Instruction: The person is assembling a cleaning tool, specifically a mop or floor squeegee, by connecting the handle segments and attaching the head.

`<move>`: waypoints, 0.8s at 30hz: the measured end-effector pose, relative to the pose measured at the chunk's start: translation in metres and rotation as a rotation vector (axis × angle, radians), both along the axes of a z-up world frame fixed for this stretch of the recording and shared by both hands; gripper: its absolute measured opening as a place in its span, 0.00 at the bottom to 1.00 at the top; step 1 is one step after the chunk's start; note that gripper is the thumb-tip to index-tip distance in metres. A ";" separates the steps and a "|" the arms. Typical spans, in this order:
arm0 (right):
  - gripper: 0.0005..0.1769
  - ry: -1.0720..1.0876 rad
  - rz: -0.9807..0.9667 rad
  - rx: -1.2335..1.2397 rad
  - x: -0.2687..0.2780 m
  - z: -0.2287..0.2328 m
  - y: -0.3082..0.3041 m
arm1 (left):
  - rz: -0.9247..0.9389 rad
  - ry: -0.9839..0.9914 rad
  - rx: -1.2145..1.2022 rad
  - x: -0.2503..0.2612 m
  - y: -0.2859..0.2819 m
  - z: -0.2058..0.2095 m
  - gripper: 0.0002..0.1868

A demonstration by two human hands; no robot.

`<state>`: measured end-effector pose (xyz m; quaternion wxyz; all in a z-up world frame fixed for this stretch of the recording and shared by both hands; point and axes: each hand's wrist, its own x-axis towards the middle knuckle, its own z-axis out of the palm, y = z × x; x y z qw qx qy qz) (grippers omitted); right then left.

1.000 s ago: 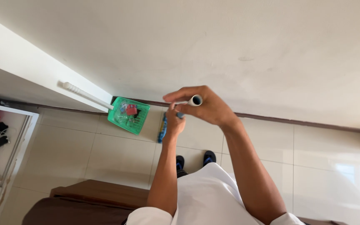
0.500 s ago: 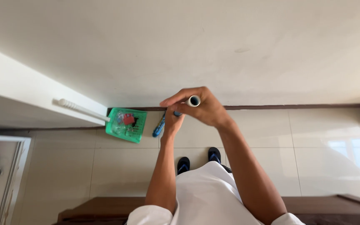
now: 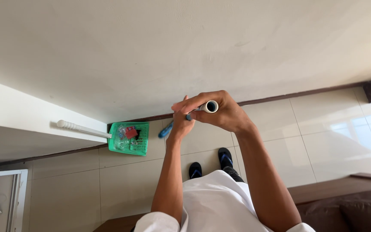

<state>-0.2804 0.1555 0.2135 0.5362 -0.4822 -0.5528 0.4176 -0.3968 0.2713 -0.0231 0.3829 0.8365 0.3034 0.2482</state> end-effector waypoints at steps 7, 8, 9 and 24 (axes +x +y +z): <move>0.23 -0.055 0.028 -0.101 -0.031 0.007 0.002 | 0.068 -0.102 -0.499 -0.011 -0.017 -0.019 0.12; 0.23 -0.041 -0.003 -0.123 -0.034 0.009 0.000 | 0.053 -0.075 -0.508 -0.013 -0.021 -0.009 0.11; 0.23 -0.030 -0.031 -0.137 -0.036 0.013 0.001 | 0.040 -0.052 -0.510 -0.014 -0.021 0.004 0.11; 0.14 0.021 -0.281 -0.009 -0.063 -0.007 0.007 | 0.168 -0.108 -0.331 -0.010 -0.022 -0.008 0.14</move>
